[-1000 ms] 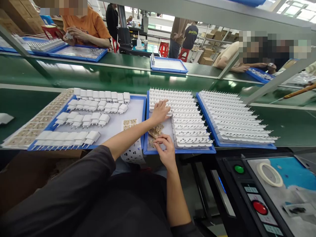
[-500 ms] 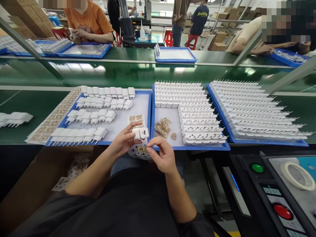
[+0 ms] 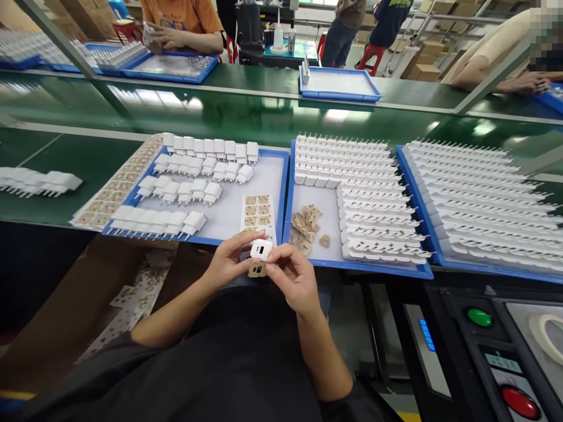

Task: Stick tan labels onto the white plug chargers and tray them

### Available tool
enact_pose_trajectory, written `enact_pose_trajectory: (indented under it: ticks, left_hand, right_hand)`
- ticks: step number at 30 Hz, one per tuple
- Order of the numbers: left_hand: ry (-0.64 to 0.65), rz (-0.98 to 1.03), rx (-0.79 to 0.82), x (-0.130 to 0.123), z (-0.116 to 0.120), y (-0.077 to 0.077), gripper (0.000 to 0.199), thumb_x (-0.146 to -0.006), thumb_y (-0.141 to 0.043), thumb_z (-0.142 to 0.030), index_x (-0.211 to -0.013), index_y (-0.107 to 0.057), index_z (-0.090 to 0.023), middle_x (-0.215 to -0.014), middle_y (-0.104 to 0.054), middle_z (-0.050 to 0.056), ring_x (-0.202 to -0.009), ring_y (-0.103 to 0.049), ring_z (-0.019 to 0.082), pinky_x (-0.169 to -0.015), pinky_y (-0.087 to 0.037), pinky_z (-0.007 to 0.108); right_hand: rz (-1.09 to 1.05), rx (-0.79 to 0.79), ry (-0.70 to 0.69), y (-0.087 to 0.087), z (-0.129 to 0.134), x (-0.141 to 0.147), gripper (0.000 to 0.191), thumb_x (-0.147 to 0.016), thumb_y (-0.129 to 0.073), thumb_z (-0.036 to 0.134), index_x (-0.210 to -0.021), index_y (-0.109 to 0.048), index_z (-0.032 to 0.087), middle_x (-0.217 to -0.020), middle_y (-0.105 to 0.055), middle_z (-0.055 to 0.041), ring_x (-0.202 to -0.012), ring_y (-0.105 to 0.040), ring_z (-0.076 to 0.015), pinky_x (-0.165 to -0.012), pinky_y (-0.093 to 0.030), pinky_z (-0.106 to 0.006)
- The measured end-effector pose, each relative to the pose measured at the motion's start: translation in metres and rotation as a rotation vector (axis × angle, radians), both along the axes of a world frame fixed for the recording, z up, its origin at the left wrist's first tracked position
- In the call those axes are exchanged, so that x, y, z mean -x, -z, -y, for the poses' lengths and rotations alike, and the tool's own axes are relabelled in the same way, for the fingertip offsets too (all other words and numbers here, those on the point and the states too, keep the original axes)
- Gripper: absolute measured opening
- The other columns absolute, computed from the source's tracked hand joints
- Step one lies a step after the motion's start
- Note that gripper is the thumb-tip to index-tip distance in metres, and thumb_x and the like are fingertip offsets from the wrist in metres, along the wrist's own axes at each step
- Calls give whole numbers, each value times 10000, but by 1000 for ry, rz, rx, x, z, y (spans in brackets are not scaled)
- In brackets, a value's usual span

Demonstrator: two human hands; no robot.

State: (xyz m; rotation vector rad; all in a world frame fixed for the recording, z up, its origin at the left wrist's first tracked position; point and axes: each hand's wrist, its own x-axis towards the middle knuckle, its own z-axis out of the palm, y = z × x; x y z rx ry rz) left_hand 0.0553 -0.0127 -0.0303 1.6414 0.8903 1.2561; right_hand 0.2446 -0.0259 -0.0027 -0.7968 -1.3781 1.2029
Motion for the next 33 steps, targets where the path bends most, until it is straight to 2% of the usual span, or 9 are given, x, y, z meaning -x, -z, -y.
enact_pose_trajectory:
  ticks: [2,5,8,20,33]
  left_hand:
    - [-59,-74,-108,2,0,-3,442,-909,-743,-414,-1323,-698,-268,-1219,-736,125,-1131,-682,257,-942,-588,389]
    - [-93,-120,-288,3,0,-8,471,-868,-798,-391,-1314,-703,-276,-1141,-759,105,-1053,-701,235,-963,-567,397]
    - [-101,-135,-368,3,0,-12,544,-820,-846,-363,-1333,-685,-282,-1108,-764,91,-1016,-704,219,-923,-576,369]
    - [-116,-168,-370,5,2,-18,527,-825,-838,-374,-1320,-690,-272,-1099,-765,97,-1013,-710,228,-905,-587,373]
    - [-118,-157,-373,5,3,-18,531,-812,-852,-345,-1312,-692,-262,-1109,-761,98,-1033,-703,225,-940,-571,369]
  right_hand:
    - [23,9,19,-3,1,-2,64,-922,-689,299,-895,-668,245,-824,-643,-13,-728,-602,-157,-639,-507,-278]
    - [70,15,110,-8,1,-5,15,-924,-690,269,-917,-686,255,-871,-671,-16,-832,-640,-171,-746,-534,-293]
    - [124,41,139,-12,0,-6,20,-925,-689,249,-929,-700,265,-889,-682,-9,-861,-647,-169,-795,-535,-294]
    - [139,88,89,-16,-1,-4,17,-924,-682,264,-910,-684,255,-868,-673,-6,-820,-643,-165,-743,-538,-281]
    - [252,0,134,-18,1,-1,22,-944,-670,262,-924,-676,254,-863,-667,-6,-821,-631,-167,-753,-514,-307]
